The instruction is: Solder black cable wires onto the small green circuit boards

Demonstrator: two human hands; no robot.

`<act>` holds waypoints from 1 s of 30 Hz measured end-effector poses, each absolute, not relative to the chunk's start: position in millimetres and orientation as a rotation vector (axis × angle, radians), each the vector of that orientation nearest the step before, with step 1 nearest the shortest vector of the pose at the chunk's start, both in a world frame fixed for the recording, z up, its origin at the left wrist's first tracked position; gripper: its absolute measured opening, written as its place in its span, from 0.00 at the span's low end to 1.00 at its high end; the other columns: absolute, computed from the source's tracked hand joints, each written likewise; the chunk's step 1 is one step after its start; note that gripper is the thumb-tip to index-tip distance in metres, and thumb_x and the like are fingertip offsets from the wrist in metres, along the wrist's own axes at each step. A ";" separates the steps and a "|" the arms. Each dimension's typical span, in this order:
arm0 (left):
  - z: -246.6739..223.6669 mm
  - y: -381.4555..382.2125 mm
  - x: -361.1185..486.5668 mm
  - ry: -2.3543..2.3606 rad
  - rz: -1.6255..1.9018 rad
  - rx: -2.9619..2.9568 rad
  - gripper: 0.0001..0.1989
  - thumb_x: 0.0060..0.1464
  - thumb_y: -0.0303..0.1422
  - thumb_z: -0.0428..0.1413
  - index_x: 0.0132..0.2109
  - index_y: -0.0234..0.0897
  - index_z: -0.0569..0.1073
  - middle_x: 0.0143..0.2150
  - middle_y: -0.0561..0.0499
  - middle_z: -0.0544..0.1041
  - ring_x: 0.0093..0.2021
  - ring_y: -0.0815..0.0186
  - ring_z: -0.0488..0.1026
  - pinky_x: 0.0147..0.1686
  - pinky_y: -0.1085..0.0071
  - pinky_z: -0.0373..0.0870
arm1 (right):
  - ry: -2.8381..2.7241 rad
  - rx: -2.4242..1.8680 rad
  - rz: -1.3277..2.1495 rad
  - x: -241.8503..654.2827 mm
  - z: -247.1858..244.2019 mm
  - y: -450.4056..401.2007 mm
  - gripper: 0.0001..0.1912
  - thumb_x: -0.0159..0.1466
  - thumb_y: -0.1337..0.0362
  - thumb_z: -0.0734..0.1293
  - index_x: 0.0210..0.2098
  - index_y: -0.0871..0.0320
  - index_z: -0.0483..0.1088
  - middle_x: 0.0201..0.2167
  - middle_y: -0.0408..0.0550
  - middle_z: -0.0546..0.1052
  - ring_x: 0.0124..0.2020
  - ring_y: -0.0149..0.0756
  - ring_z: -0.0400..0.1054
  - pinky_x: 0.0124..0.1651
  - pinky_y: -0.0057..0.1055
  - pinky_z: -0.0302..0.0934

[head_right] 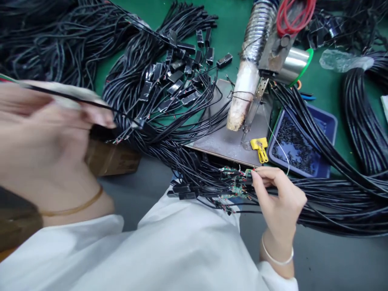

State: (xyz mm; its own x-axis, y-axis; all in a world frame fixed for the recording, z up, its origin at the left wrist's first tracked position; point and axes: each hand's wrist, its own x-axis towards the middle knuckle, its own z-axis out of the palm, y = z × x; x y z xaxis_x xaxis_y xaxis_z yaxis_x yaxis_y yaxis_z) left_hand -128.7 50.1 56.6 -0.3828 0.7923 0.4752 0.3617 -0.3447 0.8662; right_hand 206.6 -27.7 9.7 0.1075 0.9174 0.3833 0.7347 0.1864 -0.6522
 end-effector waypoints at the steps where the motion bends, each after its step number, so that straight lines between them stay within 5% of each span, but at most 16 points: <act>1: 53.3 50.0 -114.6 1.393 1.766 1.659 0.02 0.50 0.28 0.65 0.33 0.39 0.82 0.32 0.51 0.80 0.31 0.65 0.74 0.31 0.65 0.72 | -1.667 -1.564 0.255 204.0 10.9 -25.4 0.03 0.62 0.67 0.72 0.34 0.55 0.74 0.33 0.42 0.80 0.29 0.30 0.74 0.32 0.29 0.69; 4: 37.2 50.0 -67.1 1.051 1.347 1.920 0.09 0.54 0.22 0.61 0.39 0.40 0.81 0.41 0.49 0.81 0.43 0.62 0.76 0.47 0.62 0.73 | -1.737 -1.509 0.086 197.0 11.5 -16.6 0.03 0.63 0.68 0.71 0.34 0.55 0.73 0.32 0.42 0.80 0.30 0.30 0.74 0.34 0.29 0.69; 7: 14.2 49.8 -25.4 0.845 0.948 1.826 0.10 0.61 0.23 0.54 0.43 0.35 0.81 0.37 0.47 0.81 0.35 0.67 0.75 0.36 0.71 0.70 | -1.821 -1.489 -0.079 193.5 7.5 -7.8 0.04 0.64 0.70 0.70 0.35 0.55 0.71 0.33 0.42 0.80 0.32 0.30 0.75 0.37 0.29 0.67; 13: -18.1 50.6 9.8 0.878 1.005 1.708 0.08 0.60 0.30 0.58 0.38 0.31 0.81 0.27 0.52 0.71 0.26 0.72 0.63 0.25 0.74 0.58 | -1.876 -1.466 -0.108 194.9 -1.2 1.0 0.04 0.65 0.70 0.69 0.38 0.56 0.70 0.34 0.42 0.80 0.34 0.29 0.75 0.41 0.27 0.68; 20: -26.4 48.0 16.6 0.897 1.217 1.751 0.05 0.59 0.26 0.58 0.39 0.31 0.81 0.37 0.46 0.79 0.38 0.67 0.75 0.41 0.72 0.70 | -1.852 -1.443 -0.079 193.9 -4.1 4.4 0.05 0.65 0.71 0.69 0.39 0.55 0.71 0.40 0.43 0.82 0.41 0.30 0.79 0.46 0.26 0.70; 24: -31.5 41.0 19.4 0.920 1.174 1.829 0.09 0.62 0.24 0.54 0.41 0.31 0.80 0.28 0.52 0.77 0.28 0.72 0.72 0.33 0.75 0.68 | -1.869 -1.438 -0.100 193.8 -7.1 5.5 0.06 0.64 0.72 0.70 0.39 0.56 0.71 0.41 0.43 0.83 0.43 0.30 0.79 0.47 0.26 0.71; 30: -38.1 35.9 21.4 0.961 1.093 1.733 0.10 0.63 0.27 0.54 0.48 0.30 0.78 0.26 0.54 0.77 0.25 0.73 0.71 0.31 0.77 0.70 | -1.829 -1.419 0.044 195.2 -12.1 4.7 0.05 0.66 0.72 0.68 0.39 0.56 0.71 0.46 0.48 0.81 0.46 0.33 0.78 0.47 0.28 0.72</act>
State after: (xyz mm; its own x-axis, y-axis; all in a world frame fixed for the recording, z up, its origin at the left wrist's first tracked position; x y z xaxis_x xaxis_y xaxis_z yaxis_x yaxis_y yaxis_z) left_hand 21.4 35.9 -38.1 0.3226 0.9045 0.2790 0.1612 -0.3429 0.9254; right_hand 195.2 4.7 -12.1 -0.0476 0.8263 0.5612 0.7983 0.3691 -0.4759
